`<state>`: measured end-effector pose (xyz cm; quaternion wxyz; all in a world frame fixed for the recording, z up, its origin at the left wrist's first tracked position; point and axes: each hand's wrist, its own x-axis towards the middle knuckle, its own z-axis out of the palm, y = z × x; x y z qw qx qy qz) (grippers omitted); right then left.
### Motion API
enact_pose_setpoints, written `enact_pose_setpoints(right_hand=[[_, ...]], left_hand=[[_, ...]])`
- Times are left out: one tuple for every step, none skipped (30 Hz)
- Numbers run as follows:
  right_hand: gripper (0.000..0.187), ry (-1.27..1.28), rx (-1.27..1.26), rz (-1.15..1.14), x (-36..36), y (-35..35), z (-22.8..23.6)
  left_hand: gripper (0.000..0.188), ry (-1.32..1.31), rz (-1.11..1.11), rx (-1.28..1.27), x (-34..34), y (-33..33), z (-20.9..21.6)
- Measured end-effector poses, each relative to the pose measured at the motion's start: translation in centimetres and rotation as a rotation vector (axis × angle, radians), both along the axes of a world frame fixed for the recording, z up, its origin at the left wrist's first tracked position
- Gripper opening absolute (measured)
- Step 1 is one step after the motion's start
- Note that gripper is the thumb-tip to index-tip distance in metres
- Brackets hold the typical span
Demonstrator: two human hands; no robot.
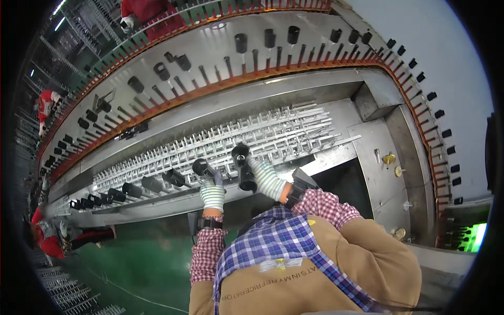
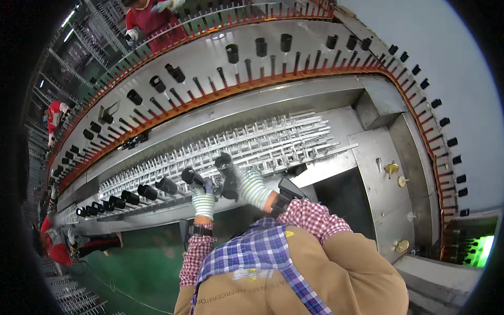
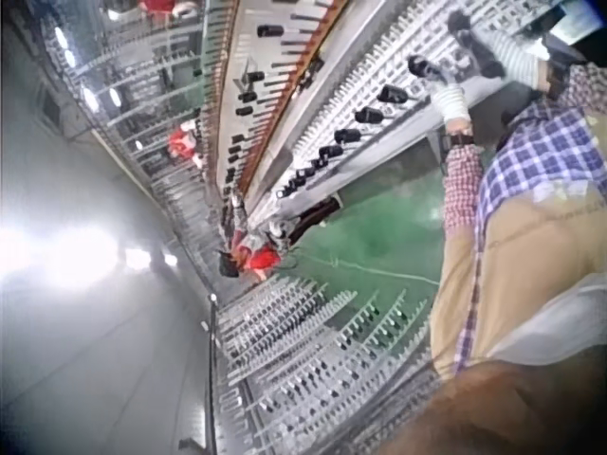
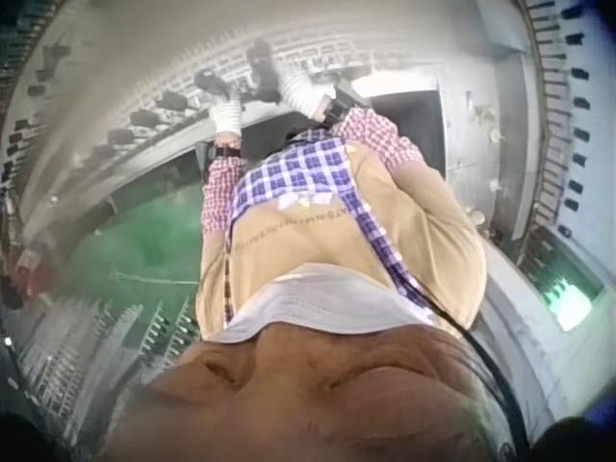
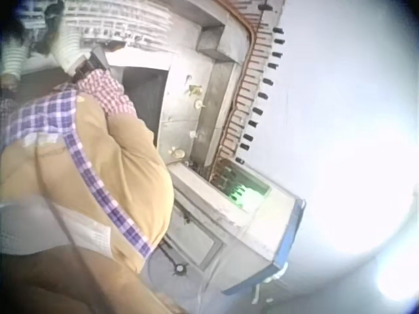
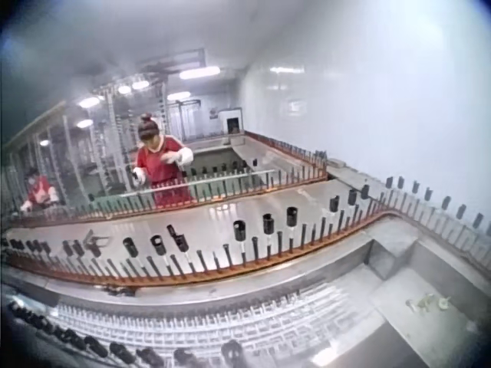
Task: Hanging black cylindrical industrial components onto a rotating overhead conveyor rack system.
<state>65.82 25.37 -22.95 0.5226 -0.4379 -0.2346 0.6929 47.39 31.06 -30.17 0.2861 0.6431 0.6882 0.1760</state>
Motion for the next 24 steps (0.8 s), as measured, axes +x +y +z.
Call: enact_pose_setpoints(right_hand=[[0.033,-0.354,0.211,-0.054,0.5,0.9,-4.2],[0.033,-0.705,0.424,-0.075,0.1,1.6,-6.1],[0.033,-0.706,0.439,-0.056,-0.6,1.8,-4.8],[0.034,-1.15,0.443,0.078,-0.7,1.3,-2.5],[0.036,-1.585,0.425,0.223,-0.8,0.4,-1.0],[0.033,-1.424,0.44,0.175,-1.3,0.1,-1.3],[0.033,-1.426,0.445,0.167,-1.4,0.2,-3.3],[0.03,-1.203,0.419,0.065,-0.7,0.7,-6.2],[0.027,-0.969,0.411,-0.004,-1.0,0.8,-6.2],[0.024,-0.941,0.492,-0.079,-1.3,0.9,-6.2],[0.024,-0.944,0.492,-0.08,-1.1,0.7,-6.2],[0.037,-1.235,0.416,0.131,-1.7,0.3,-3.3],[0.057,-1.524,0.324,0.337,-1.8,0.1,-1.6],[0.029,-1.578,0.386,0.163,-2.3,-0.1,-2.4],[0.029,-1.585,0.378,0.153,-2.1,-0.4,-2.2],[0.029,-0.724,0.103,0.024,-1.7,-0.9,-1.5],[0.03,0.143,-0.152,-0.095,-1.3,-1.7,-0.6],[0.021,0.036,0.095,-0.097,-0.8,-3.1,1.5],[0.026,0.235,-0.026,-0.154,1.5,-3.3,0.3],[0.03,-0.513,0.074,0.051,2.9,-2.7,-0.8],[0.035,-1.255,0.165,0.268,3.8,-2.1,-1.2],[0.044,-1.382,-0.028,0.482,3.1,-1.4,0.1],[0.037,-0.953,-0.24,0.149,2.4,-1.9,1.6],[0.04,-1.112,-0.067,0.151,3.0,-1.4,-2.5]], left_hand=[[0.063,0.027,-0.035,-0.019,1.2,0.1,3.0],[0.066,0.031,-0.009,-0.011,-0.2,0.6,-0.5],[0.069,-0.031,0.092,0.183,-1.4,0.6,-4.7],[0.069,0.021,0.041,0.117,-1.0,0.7,-3.0],[0.069,0.077,-0.012,0.054,-0.7,0.1,-0.5],[0.07,0.047,0.0,-0.054,-1.1,-0.1,-0.5],[0.075,0.017,0.014,-0.16,-1.5,0.0,-0.5],[0.075,-0.003,-0.025,-0.043,-0.6,0.3,0.2],[0.075,-0.005,-0.026,-0.042,-0.7,0.3,0.5],[0.076,0.058,-0.064,-0.081,-0.8,0.5,0.8],[0.077,0.121,-0.103,-0.121,-0.8,0.6,0.8],[0.077,0.103,-0.086,-0.055,-1.5,0.3,-0.1],[0.077,0.1,-0.091,-0.051,-1.5,0.2,-0.3],[0.077,0.006,-0.055,-0.031,-1.5,0.1,-0.5],[0.078,-0.088,-0.026,-0.013,-1.6,0.0,-0.8],[0.075,-0.087,-0.058,0.079,-2.1,0.1,-1.5],[0.075,-0.096,-0.061,0.083,-2.6,0.1,-2.3],[0.073,-0.123,-0.043,0.117,-2.8,0.1,-2.4],[0.071,-0.15,-0.041,0.151,-2.1,-0.2,-0.9],[0.068,0.066,-0.084,0.106,-2.0,-0.5,0.9],[0.066,-0.015,-0.067,0.198,-2.0,-1.1,1.9],[0.065,-0.082,-0.042,0.195,-1.8,-1.6,2.8],[0.064,-0.149,-0.019,0.191,-1.6,-2.1,3.0],[0.063,-0.256,-0.008,-0.013,-1.9,-1.8,2.8]])
